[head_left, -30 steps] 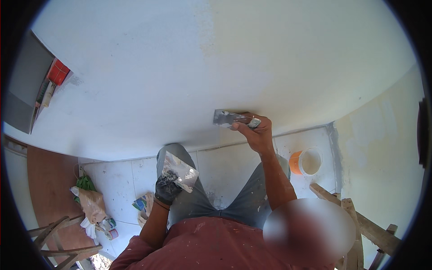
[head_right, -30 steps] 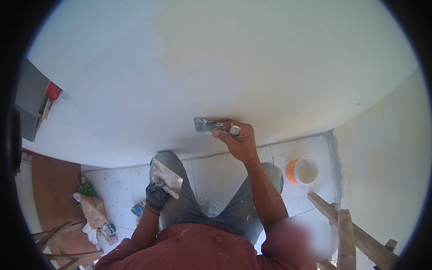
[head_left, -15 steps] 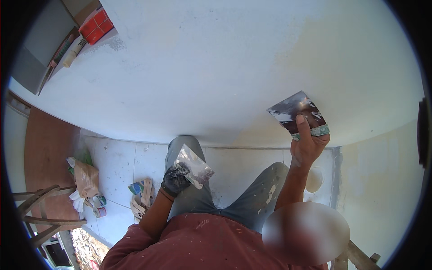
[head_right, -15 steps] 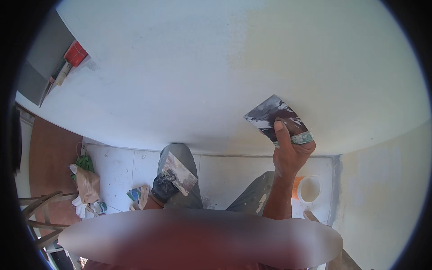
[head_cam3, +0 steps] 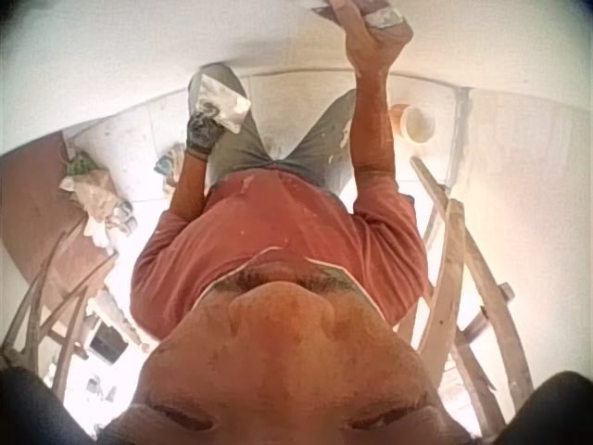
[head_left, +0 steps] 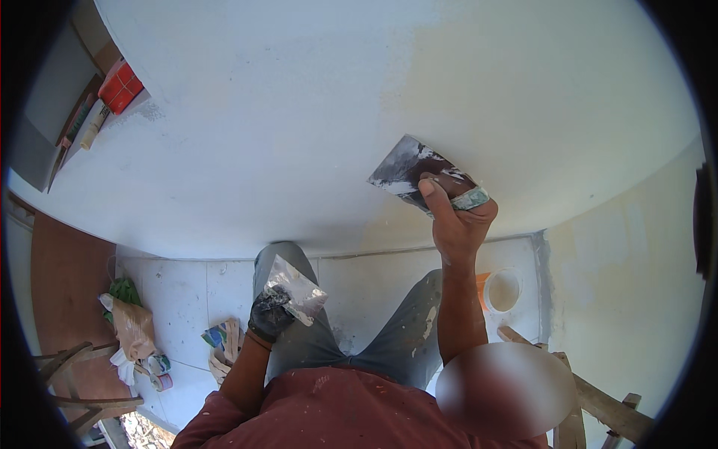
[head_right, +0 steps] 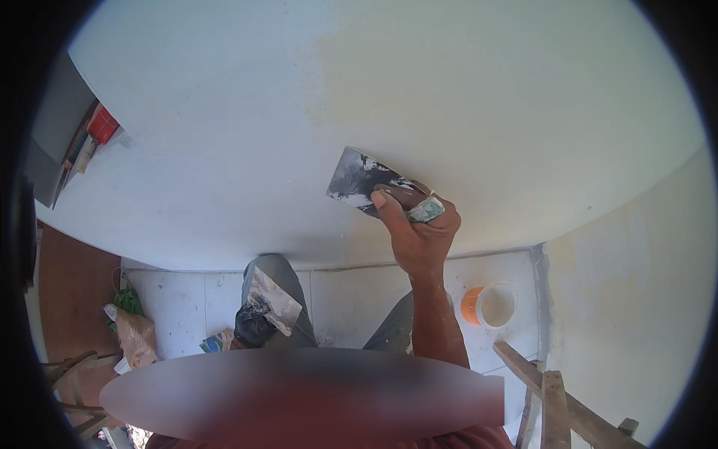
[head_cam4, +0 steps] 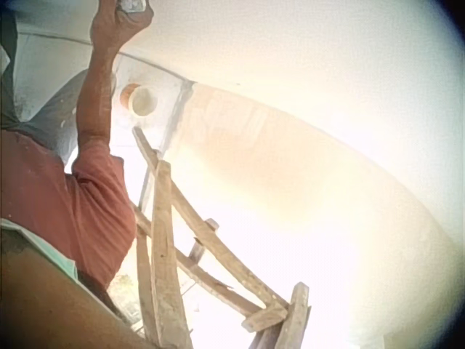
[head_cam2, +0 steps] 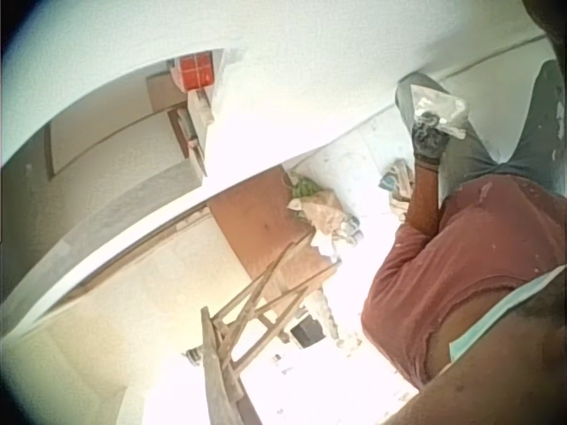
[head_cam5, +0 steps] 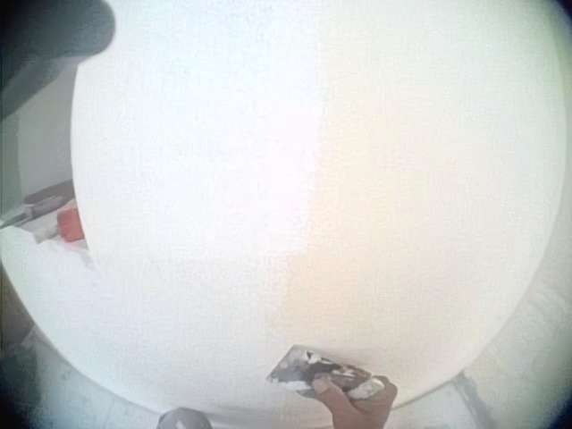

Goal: Applying and smoothing wall putty or plaster on a ceiling and wall corner using spatulas.

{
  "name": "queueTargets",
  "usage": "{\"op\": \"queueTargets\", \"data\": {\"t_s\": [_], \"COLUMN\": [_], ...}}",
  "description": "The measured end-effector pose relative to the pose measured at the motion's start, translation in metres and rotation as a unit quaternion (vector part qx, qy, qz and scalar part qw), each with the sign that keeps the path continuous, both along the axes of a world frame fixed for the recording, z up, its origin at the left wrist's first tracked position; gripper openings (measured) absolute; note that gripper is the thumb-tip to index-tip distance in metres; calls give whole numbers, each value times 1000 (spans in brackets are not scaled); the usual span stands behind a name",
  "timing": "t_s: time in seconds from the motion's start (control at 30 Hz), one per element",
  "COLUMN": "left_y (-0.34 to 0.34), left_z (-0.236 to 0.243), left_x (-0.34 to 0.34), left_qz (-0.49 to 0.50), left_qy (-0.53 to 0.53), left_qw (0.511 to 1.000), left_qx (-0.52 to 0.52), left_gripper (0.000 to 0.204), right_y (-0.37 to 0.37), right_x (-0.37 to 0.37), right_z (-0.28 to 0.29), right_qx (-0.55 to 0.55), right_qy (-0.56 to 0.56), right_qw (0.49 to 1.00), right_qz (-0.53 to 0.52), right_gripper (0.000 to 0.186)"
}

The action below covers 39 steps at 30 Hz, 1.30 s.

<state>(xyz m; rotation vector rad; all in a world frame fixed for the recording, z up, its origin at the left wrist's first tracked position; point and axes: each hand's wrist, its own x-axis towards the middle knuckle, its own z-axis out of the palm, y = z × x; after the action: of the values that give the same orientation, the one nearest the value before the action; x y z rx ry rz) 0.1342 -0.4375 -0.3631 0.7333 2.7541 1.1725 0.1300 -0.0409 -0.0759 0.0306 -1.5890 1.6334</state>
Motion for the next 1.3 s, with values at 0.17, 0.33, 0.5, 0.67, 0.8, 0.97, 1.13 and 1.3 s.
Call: {"op": "queueTargets", "data": {"t_s": [0.17,0.33,0.5,0.67,0.8,0.97,1.13,1.3], "left_y": [-12,-3,-10,-3,0,2,-2,-12], "left_z": [-17,17,-7,-24,13,4,-8,-28], "left_x": [-2,2,-5,-3,1,-1,2,19], "left_qz": [56,22,-105,-19,-46,26,8,102], "left_qy": [-244,-492,-485,-413,-508,-519,-492,-117], "left_qw": [899,613,557,708,511,516,551,925], "left_qx": [360,619,666,573,692,682,674,347], "left_gripper": [42,35,48,40,32,42,41,39], "right_y": [33,9,-54,-26,-30,-73,-80,-70], "right_x": [-5,-5,-20,-11,-11,-22,-25,3], "right_z": [-38,-12,14,-5,8,13,-11,-85], "right_qx": [-34,19,166,93,110,191,310,83], "right_qy": [31,11,13,-18,-37,-8,-97,-231], "right_qw": [999,1000,986,995,993,981,940,951], "right_qz": [15,7,32,30,15,42,103,188], "right_gripper": [10,7,9,9,8,7,10,12]}}
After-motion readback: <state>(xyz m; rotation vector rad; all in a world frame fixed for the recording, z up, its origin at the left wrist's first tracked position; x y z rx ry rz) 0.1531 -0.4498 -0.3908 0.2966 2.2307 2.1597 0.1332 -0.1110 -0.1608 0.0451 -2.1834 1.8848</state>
